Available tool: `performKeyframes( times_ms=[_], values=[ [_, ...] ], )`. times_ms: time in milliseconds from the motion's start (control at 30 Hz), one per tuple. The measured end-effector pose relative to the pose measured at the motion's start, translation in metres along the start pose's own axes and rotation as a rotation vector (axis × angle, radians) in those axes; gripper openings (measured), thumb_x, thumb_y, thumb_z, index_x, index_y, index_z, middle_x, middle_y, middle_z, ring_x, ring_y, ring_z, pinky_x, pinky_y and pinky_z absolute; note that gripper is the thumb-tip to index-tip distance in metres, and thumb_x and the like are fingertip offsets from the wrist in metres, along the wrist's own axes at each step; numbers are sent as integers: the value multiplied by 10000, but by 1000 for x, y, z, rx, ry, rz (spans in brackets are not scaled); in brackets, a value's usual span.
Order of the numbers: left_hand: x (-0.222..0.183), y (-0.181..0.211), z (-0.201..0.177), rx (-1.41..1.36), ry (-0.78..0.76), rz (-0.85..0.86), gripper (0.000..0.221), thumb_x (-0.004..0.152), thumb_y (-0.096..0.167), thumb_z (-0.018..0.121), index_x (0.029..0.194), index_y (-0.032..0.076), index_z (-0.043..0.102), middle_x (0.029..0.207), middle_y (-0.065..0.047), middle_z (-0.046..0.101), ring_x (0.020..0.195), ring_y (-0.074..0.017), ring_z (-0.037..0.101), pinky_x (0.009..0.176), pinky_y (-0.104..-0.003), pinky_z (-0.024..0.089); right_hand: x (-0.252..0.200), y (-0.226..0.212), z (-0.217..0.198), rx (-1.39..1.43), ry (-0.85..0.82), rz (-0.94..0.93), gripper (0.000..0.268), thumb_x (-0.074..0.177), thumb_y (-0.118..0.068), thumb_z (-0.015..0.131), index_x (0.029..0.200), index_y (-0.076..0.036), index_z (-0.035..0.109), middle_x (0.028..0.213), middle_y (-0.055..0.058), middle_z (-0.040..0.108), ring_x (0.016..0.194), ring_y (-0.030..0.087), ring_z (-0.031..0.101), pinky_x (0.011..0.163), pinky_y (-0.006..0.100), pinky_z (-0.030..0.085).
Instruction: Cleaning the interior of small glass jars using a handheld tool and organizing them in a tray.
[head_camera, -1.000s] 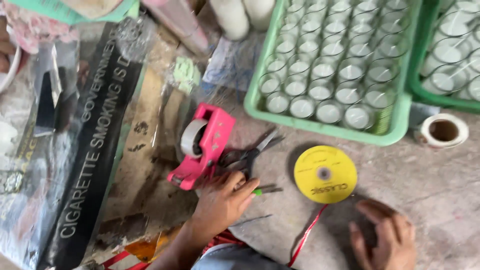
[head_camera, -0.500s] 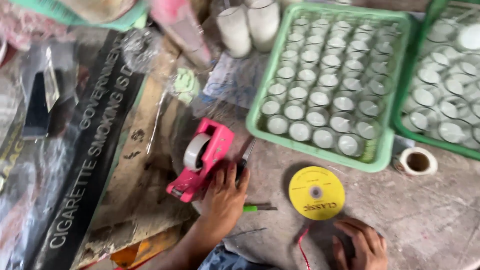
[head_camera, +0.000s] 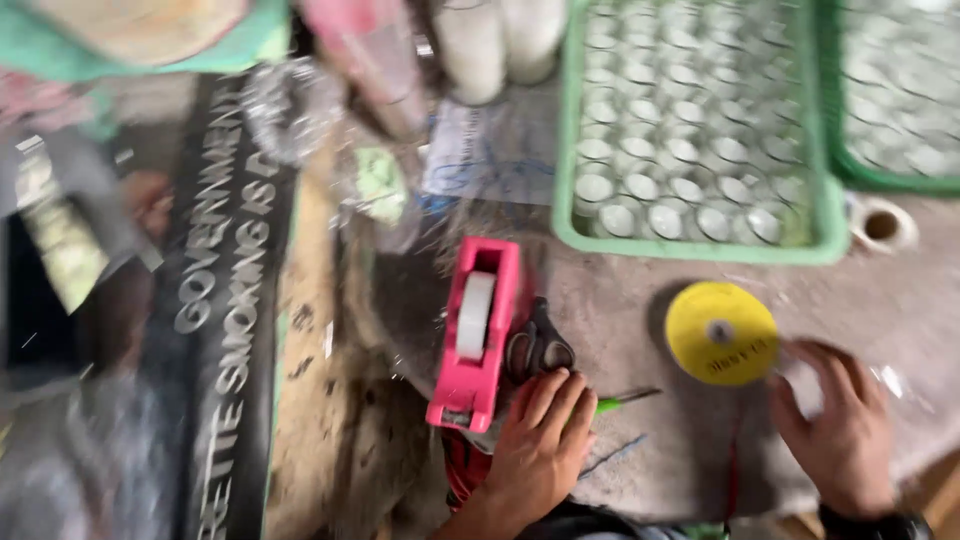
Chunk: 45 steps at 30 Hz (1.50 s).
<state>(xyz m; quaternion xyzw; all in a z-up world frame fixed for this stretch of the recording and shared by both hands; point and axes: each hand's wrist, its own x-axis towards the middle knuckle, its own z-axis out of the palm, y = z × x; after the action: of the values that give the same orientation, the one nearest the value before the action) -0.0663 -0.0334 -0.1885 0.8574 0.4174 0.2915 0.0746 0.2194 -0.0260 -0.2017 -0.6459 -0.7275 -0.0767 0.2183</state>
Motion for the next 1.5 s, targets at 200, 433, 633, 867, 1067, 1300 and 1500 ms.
performKeyframes(
  times_ms=[200, 433, 633, 867, 1067, 1300, 1500],
  values=[
    [-4, -13, 6, -116, 61, 69, 310, 750, 127, 641, 1030, 19, 565, 1151, -164, 500, 1103, -320, 445, 860, -460, 389, 26, -40, -4, 15, -134, -19, 570, 674, -266, 642, 1184, -77, 470, 1230, 124, 470, 1074, 274, 497, 827, 412, 424],
    [4, -19, 9, -194, 72, 89, 233, 777, 162, 584, 986, 60, 569, 1132, -159, 513, 1062, -309, 484, 834, -446, 391, 29, -37, 6, -106, -184, 40, 632, 662, -382, 631, 1208, -139, 426, 1298, 101, 391, 1157, 289, 426, 828, 451, 395],
    [5, -15, 16, -183, 97, 114, 251, 864, 246, 442, 976, 78, 591, 1130, -134, 522, 1059, -298, 499, 839, -438, 383, 37, 7, -9, -195, -150, 185, 610, 683, -319, 640, 1201, -91, 414, 1238, 162, 426, 1002, 349, 505, 716, 493, 452],
    [13, -3, 27, -99, 145, 86, 312, 875, 328, 390, 948, 110, 601, 1093, -86, 556, 1025, -261, 538, 842, -391, 401, 45, 67, -26, -185, -56, 185, 610, 703, -294, 654, 1233, -91, 429, 1276, 213, 400, 1109, 399, 436, 815, 494, 391],
    [19, 5, 25, -26, 144, 62, 248, 862, 260, 447, 920, 68, 593, 1060, -76, 565, 1002, -242, 540, 828, -387, 411, 33, 19, -55, 214, 30, 123, 419, 802, -148, 568, 1152, 49, 446, 1156, 221, 448, 1079, 347, 471, 895, 412, 392],
    [29, 13, 23, -38, 190, 62, 159, 849, 187, 465, 802, 70, 562, 924, -71, 560, 864, -246, 558, 734, -380, 425, 35, -3, -35, 441, -74, 134, 406, 772, -180, 551, 1150, -60, 462, 1183, 122, 475, 1077, 255, 488, 865, 375, 423],
    [28, 12, 23, -28, 201, 35, 172, 851, 199, 447, 812, 86, 570, 908, -57, 555, 814, -232, 553, 701, -363, 414, 78, 2, -27, 255, 71, -16, 392, 789, -210, 555, 1144, -62, 479, 1201, 127, 466, 1154, 283, 437, 927, 406, 371]
  ],
)
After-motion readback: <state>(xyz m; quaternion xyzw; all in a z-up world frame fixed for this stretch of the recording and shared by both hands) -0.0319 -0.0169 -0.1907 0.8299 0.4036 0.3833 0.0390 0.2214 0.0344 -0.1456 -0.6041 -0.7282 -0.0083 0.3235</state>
